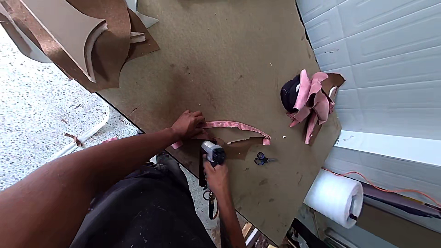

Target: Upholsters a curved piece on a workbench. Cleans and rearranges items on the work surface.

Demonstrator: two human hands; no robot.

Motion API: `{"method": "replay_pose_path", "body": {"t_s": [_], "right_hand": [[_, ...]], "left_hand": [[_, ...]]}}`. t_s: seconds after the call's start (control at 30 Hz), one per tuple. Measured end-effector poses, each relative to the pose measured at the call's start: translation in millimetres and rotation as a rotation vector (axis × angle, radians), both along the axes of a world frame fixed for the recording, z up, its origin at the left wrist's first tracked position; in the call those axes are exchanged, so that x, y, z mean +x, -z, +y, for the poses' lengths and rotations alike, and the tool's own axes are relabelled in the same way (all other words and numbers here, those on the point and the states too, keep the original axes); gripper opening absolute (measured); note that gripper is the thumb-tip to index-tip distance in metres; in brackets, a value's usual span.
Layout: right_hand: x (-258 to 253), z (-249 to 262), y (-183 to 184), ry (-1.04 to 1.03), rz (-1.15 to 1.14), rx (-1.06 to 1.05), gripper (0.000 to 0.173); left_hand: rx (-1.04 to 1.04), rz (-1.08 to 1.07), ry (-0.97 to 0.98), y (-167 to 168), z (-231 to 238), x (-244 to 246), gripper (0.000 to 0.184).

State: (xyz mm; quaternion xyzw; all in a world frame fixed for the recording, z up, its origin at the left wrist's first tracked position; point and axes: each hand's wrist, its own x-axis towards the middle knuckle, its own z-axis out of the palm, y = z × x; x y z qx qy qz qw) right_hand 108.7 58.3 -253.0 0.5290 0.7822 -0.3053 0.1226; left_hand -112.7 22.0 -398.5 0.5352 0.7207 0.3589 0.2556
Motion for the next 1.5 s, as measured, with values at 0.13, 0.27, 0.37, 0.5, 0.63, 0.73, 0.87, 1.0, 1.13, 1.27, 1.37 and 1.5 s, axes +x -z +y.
{"method": "replay_pose_path", "body": {"t_s": [0.13,0.27,0.37,0.5,0.63,0.73,0.87,1.0,1.13,1.27,1.37,1.5], "right_hand": [[90.1,32.9,-7.7,0.131,0.038,0.224,0.044],[186.1,88.0,12.3,0.143,-0.016,0.364,0.062],[204.7,100.7,23.4,0.081,0.163,0.365,0.075],[121.2,52.9,13.7,-0.184,0.405,0.22,0.051],[22.3,17.6,49.8,-0.706,0.527,0.322,0.039],[-28.6,23.7,92.0,-0.941,0.486,0.445,0.044],[-60.1,45.4,108.3,-1.034,0.547,0.435,0.02],[-75.0,51.7,106.3,-0.949,0.6,0.223,0.01],[-88.3,70.3,85.7,-0.943,0.451,-0.002,0.018],[-124.8,89.4,54.9,-1.034,-0.058,0.055,0.026],[-143.2,77.8,41.8,-1.153,-0.302,0.151,0.029],[-154.8,71.1,42.3,-1.161,-0.389,0.151,0.027]], "left_hand": [[0.019,0.039,-0.046,-26.5,-30.4,-3.9,0.027],[0.013,0.227,-0.204,-50.3,-90.5,39.3,0.032],[-0.048,0.309,-0.298,-37.4,-118.5,82.0,0.037],[-0.027,0.404,-0.475,-16.7,-119.1,110.0,0.029],[0.045,0.339,-0.573,-14.3,-113.2,113.0,0.019],[0.046,0.26,-0.608,-16.1,-115.0,113.6,0.018],[0.01,0.233,-0.622,-19.3,-114.9,116.8,0.027],[-0.055,0.344,-0.648,-16.0,-104.9,113.2,0.046],[0.041,0.351,-0.593,-11.8,-97.2,90.5,0.02],[0.145,0.22,-0.512,-13.5,-99.9,77.9,0.016],[0.184,0.153,-0.475,-12.1,-100.3,74.1,0.017],[0.196,0.096,-0.412,-14.4,-100.4,57.5,0.02]]}}
